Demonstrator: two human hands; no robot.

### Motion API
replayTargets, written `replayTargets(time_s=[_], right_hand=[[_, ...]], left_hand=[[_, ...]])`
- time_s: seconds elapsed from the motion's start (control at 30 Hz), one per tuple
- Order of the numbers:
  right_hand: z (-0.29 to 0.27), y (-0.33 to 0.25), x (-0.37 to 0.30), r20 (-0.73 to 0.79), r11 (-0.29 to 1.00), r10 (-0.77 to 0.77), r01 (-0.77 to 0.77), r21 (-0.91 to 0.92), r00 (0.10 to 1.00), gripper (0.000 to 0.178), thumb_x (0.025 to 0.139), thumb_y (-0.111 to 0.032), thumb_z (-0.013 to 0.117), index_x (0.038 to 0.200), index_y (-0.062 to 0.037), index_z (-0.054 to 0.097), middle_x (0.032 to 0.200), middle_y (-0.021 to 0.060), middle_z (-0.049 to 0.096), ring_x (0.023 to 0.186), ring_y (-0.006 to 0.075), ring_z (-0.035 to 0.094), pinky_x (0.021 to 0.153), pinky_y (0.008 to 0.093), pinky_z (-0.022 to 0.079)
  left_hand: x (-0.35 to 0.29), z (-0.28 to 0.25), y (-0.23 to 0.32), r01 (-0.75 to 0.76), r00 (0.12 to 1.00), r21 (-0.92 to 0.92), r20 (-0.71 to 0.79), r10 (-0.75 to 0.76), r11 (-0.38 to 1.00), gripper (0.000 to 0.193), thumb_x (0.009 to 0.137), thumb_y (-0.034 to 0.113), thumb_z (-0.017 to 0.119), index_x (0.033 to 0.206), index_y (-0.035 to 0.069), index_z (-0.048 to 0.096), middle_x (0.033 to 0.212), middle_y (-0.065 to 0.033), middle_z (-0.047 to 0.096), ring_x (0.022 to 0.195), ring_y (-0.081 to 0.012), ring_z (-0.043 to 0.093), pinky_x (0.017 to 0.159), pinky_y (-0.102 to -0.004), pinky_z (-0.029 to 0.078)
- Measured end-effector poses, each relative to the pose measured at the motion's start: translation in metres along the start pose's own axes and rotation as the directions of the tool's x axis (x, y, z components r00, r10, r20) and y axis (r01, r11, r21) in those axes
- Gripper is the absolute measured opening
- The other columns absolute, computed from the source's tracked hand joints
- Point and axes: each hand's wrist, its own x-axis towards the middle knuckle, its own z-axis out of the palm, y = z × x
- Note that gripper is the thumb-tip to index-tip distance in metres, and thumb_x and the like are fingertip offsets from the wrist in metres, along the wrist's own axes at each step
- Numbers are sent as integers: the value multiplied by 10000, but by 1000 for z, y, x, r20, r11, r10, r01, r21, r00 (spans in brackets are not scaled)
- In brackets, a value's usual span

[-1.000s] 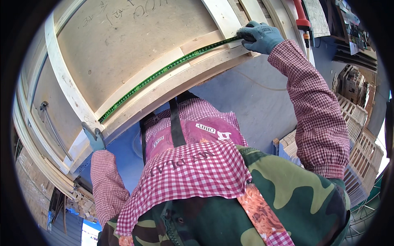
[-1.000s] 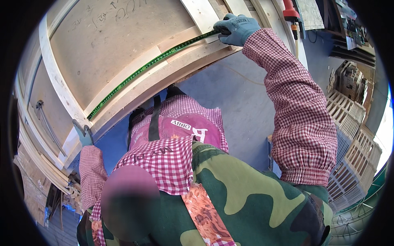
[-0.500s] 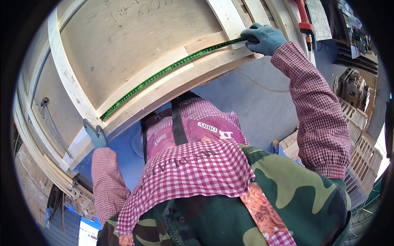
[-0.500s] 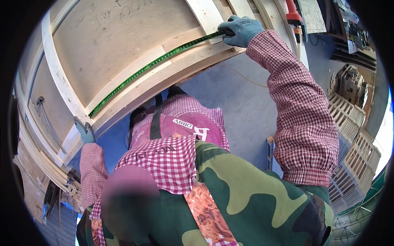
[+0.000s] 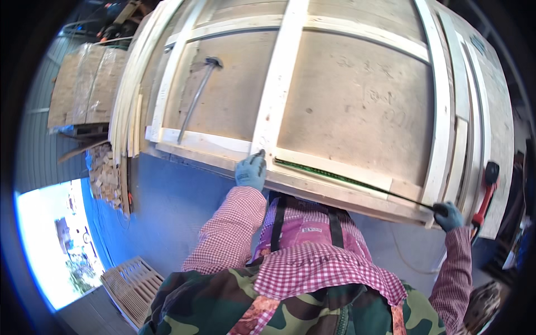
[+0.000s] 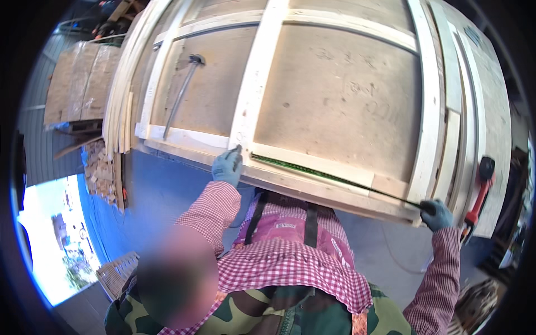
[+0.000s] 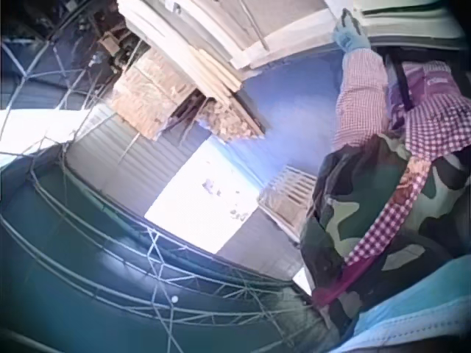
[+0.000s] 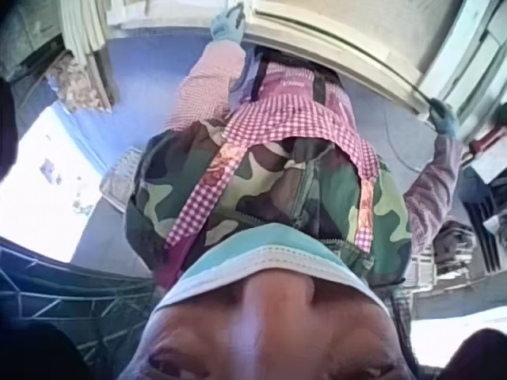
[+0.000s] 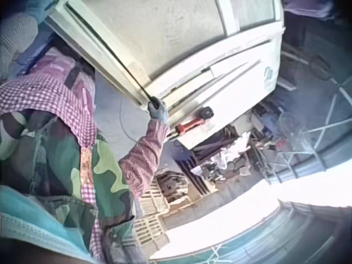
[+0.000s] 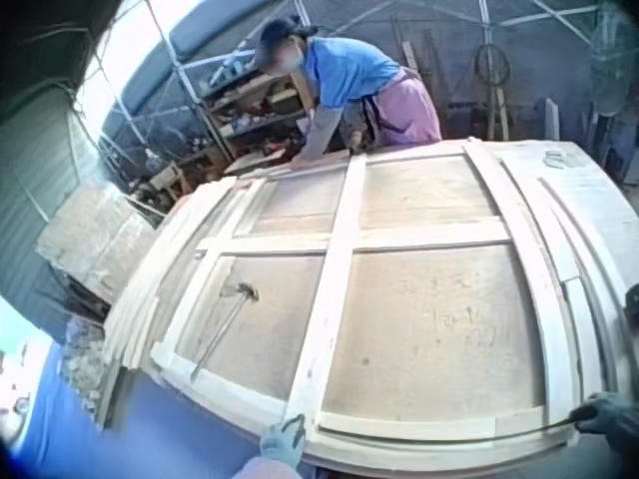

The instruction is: The person measures and marks wooden planks on a large frame, then uses a hammer and pry bar to adjust and fit the pieces. The person also picks up and positions additional planks while working on the frame.

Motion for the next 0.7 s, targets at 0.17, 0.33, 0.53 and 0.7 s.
replayTargets(time_s=[0.17, 0.33, 0.53, 0.7], right_hand=[[-48, 49, -25, 256, 791, 150, -271, 548, 955, 291, 754, -111, 591, 1009, 7, 664, 736, 59, 629, 520, 121, 566, 420, 259, 488], [-84, -24, -18, 224, 753, 131, -244, 611, 966, 337, 745, -72, 578, 1068, -2, 646, 777, 56, 640, 575, 111, 582, 442, 248, 499], [-3, -261, 61, 338, 877, -159, -25, 480, 928, 300, 840, -139, 601, 1122, -48, 649, 840, 34, 669, 573, 84, 547, 465, 231, 458], [40, -397, 81, 415, 914, -84, -96, 395, 906, 276, 860, -169, 593, 1113, -83, 659, 786, 1, 643, 538, 80, 515, 457, 246, 455]], left_hand=[[-14, 9, -1, 32, 996, -109, -84, -41, 994, 371, 829, 177, 623, 1199, 159, 611, 1155, -75, 606, 1030, -304, 553, 911, -439, 432], [-11, 21, -8, 28, 998, -194, -57, -39, 981, 417, 786, 150, 634, 1202, 165, 607, 1177, -49, 589, 1027, -292, 544, 900, -430, 432], [-10, 21, -8, -9, 995, -286, -101, -21, 958, 411, 784, 156, 619, 1193, 135, 602, 1155, -65, 597, 1011, -286, 552, 890, -424, 435], [-14, 24, -14, -67, 991, -316, -130, 26, 946, 409, 801, 185, 593, 1205, 128, 574, 1159, -63, 571, 1078, -272, 520, 941, -418, 403]])
